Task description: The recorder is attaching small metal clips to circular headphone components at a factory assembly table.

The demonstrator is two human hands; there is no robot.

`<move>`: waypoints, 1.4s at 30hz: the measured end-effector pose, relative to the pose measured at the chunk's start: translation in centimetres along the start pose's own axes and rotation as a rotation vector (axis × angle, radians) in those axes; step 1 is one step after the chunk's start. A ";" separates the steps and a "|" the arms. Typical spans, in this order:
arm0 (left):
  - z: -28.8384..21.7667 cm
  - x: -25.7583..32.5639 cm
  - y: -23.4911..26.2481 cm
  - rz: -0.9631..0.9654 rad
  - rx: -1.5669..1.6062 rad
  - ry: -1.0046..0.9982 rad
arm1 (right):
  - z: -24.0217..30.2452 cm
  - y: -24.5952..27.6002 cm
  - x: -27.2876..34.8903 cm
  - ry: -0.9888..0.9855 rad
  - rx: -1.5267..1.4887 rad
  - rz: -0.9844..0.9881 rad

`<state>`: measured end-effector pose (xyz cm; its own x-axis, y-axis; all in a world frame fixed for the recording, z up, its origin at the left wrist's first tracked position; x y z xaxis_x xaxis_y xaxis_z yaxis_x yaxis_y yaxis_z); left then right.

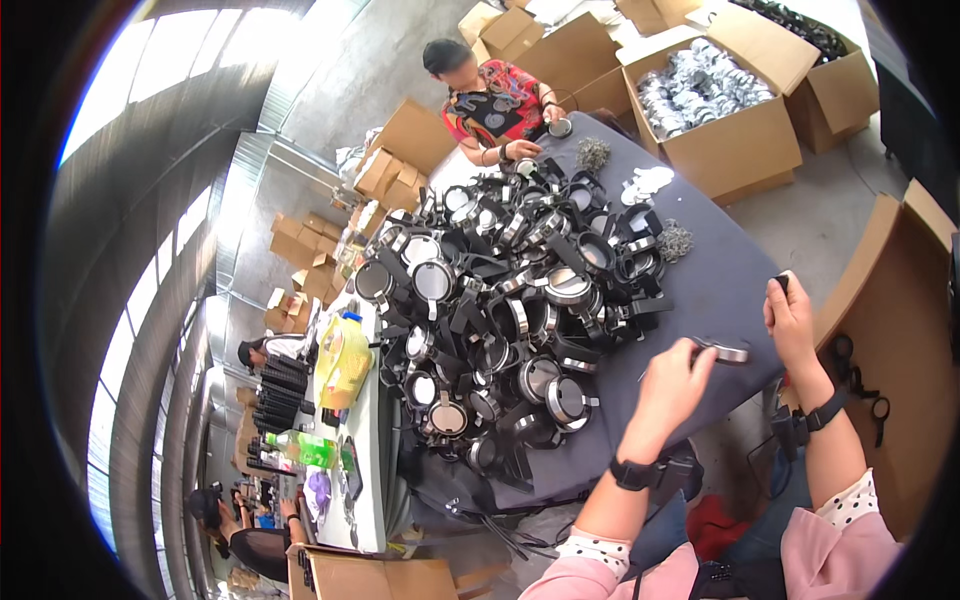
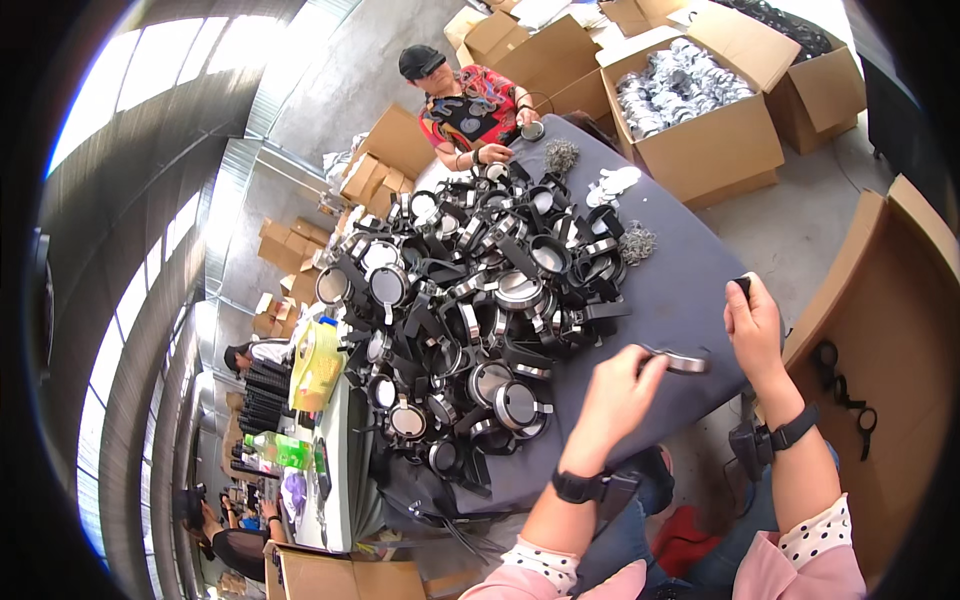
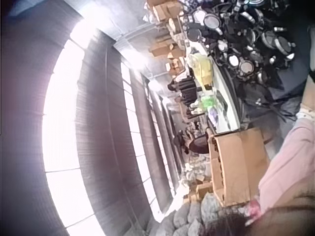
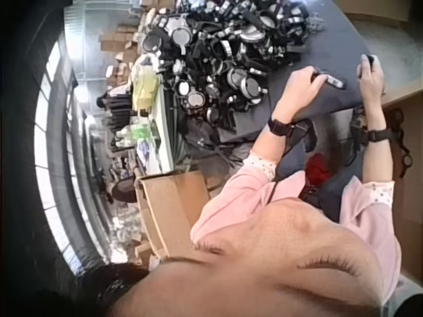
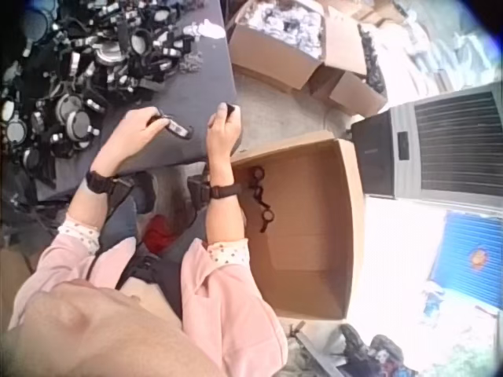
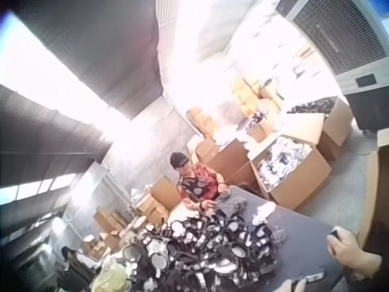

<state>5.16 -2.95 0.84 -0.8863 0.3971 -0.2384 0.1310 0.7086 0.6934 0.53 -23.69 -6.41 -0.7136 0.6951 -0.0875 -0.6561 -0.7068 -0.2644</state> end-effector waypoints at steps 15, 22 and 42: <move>-5.0 -1.8 5.0 -0.362 -0.369 -0.440 | 1.2 -0.5 0.8 0.109 0.212 0.053; -1.9 2.4 -10.2 -0.035 -0.200 -0.428 | 2.9 3.2 -0.8 0.388 0.368 -0.137; -1.8 2.6 -12.8 0.092 -0.436 -0.455 | -28.3 46.6 12.4 -0.775 1.096 -0.717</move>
<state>0.42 -12.06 -7.47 -0.5902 0.7209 -0.3631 -0.0800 0.3954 0.9150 -31.97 -44.30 -46.98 0.1050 0.9319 0.3473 -0.5134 -0.2483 0.8214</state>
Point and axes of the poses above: each hand's wrist, its own x-axis away from the middle knuckle, its own y-axis out of the back of the hand, z = x × y, the point moved 6 cm from there along -x, towards the middle knuckle, and after that the axes turned 8 degrees about -z, right-handed, at the moved point
